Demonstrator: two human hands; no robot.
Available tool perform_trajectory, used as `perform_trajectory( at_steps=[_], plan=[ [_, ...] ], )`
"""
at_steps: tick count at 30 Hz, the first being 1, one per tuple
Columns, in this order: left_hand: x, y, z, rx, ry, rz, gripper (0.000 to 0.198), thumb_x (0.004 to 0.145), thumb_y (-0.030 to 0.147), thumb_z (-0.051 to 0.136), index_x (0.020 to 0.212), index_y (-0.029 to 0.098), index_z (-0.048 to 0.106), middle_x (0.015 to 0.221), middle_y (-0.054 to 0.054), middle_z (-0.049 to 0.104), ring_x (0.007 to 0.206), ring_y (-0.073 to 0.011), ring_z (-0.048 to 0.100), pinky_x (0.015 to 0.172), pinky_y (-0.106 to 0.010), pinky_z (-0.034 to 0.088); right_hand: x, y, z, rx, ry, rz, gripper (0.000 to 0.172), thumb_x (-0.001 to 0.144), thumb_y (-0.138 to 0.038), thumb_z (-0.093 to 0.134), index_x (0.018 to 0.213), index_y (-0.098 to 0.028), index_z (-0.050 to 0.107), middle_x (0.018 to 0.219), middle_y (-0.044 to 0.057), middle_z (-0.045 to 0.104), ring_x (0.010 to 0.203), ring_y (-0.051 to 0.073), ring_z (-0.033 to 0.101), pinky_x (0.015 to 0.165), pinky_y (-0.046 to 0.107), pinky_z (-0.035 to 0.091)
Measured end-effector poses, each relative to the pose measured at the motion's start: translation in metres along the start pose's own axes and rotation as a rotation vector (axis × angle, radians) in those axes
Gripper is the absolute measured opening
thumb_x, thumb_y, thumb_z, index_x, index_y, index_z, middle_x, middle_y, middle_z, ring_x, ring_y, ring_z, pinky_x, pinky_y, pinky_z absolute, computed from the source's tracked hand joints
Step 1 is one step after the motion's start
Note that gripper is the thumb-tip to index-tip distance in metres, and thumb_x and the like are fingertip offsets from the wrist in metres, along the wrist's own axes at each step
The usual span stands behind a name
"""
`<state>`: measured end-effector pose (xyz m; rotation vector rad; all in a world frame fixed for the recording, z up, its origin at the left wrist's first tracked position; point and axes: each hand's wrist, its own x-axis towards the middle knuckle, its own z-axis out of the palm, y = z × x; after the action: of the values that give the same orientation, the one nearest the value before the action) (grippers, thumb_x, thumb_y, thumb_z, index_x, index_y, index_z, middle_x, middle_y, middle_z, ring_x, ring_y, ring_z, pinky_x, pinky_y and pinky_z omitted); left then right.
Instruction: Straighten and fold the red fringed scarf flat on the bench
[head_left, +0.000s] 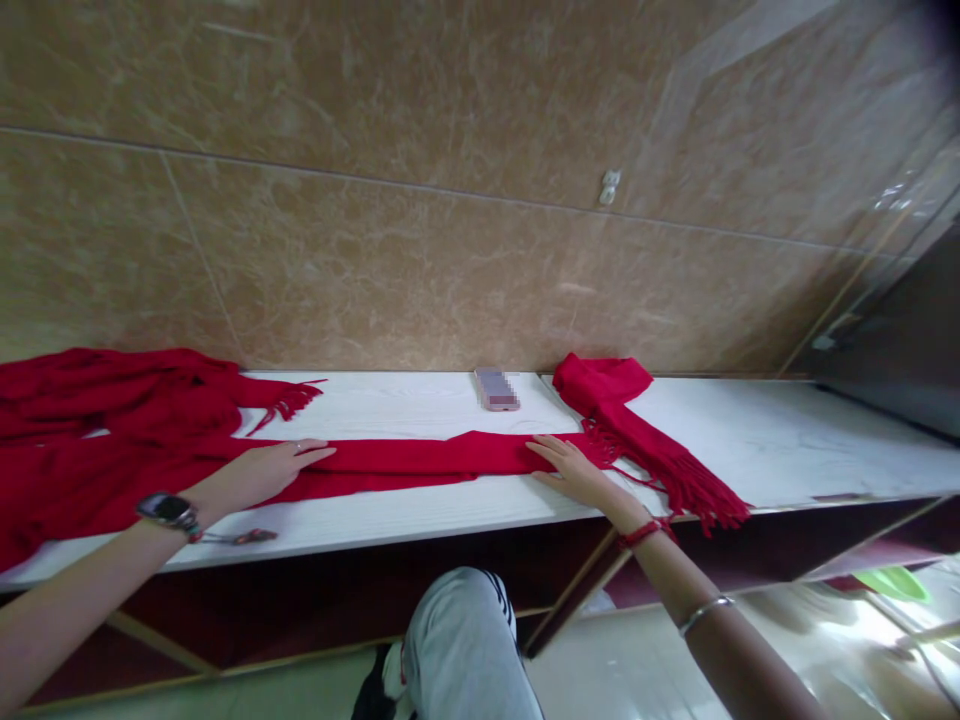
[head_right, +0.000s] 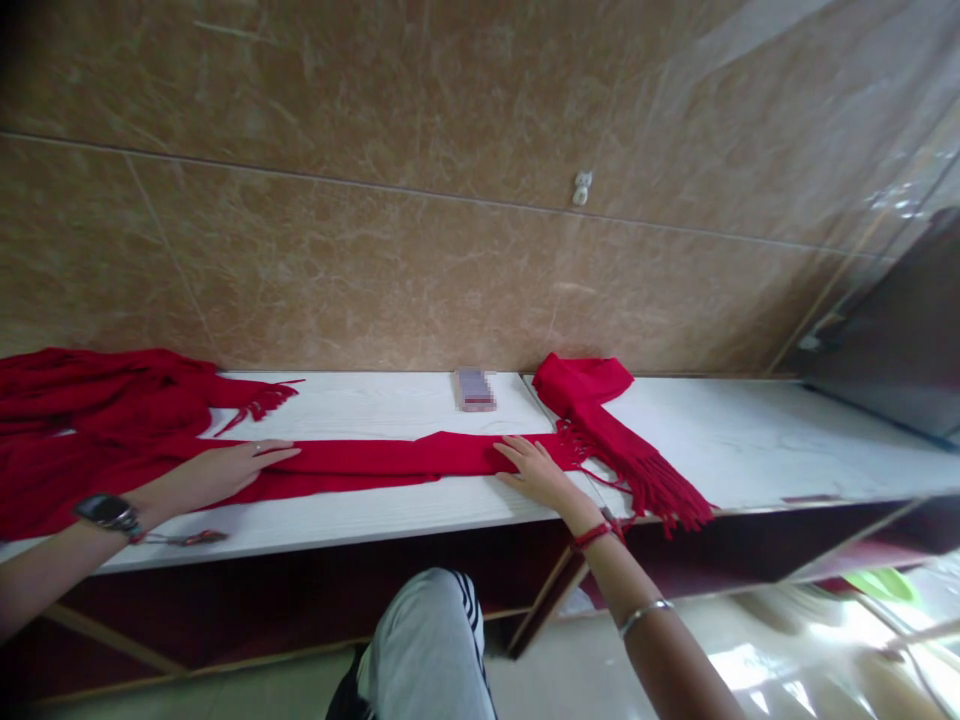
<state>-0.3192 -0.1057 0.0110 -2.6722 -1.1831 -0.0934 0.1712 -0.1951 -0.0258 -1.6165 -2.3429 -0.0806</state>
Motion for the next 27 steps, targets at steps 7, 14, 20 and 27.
perform_trajectory(
  at_steps=[7, 14, 20, 27],
  plan=[
    [-0.034, -0.044, 0.009, 0.073, 0.027, -0.194, 0.039, 0.085, 0.016, 0.030, 0.114, 0.009, 0.055, 0.117, -0.013, 0.058, 0.102, -0.0213, 0.057, 0.089, -0.037, 0.043, 0.032, -0.032, 0.017, -0.009, 0.027, -0.231, 0.036, 0.090, -0.022, 0.037, 0.122, -0.017, 0.052, 0.125, 0.010, 0.053, 0.119, 0.022, 0.044, 0.098, 0.042, 0.039],
    [-0.065, -0.061, 0.031, -0.077, 0.098, -0.182, 0.047, 0.091, 0.028, 0.019, 0.126, 0.008, 0.043, 0.132, -0.010, 0.045, 0.122, -0.0153, 0.037, 0.104, -0.033, 0.028, 0.044, -0.021, 0.022, -0.225, -0.022, -0.377, 0.038, 0.082, -0.006, 0.036, 0.113, -0.010, 0.058, 0.116, 0.013, 0.060, 0.114, 0.022, 0.049, 0.098, 0.039, 0.041],
    [-0.059, -0.070, 0.014, 0.066, 0.069, -0.242, 0.041, 0.088, 0.023, 0.029, 0.118, 0.006, 0.051, 0.121, -0.014, 0.054, 0.111, -0.0204, 0.047, 0.099, -0.035, 0.033, 0.049, -0.050, 0.004, -0.199, 0.003, -0.312, 0.036, 0.082, -0.010, 0.040, 0.114, -0.012, 0.058, 0.116, 0.013, 0.060, 0.108, 0.023, 0.054, 0.092, 0.037, 0.044],
    [-0.049, -0.068, 0.002, 0.155, 0.029, -0.206, 0.033, 0.083, 0.010, 0.034, 0.104, 0.005, 0.059, 0.101, -0.016, 0.061, 0.094, -0.0232, 0.055, 0.089, -0.037, 0.042, 0.091, -0.146, 0.006, -0.097, 0.012, -0.360, 0.034, 0.085, -0.021, 0.047, 0.117, -0.012, 0.053, 0.118, 0.014, 0.057, 0.108, 0.022, 0.053, 0.092, 0.034, 0.042]
  ],
)
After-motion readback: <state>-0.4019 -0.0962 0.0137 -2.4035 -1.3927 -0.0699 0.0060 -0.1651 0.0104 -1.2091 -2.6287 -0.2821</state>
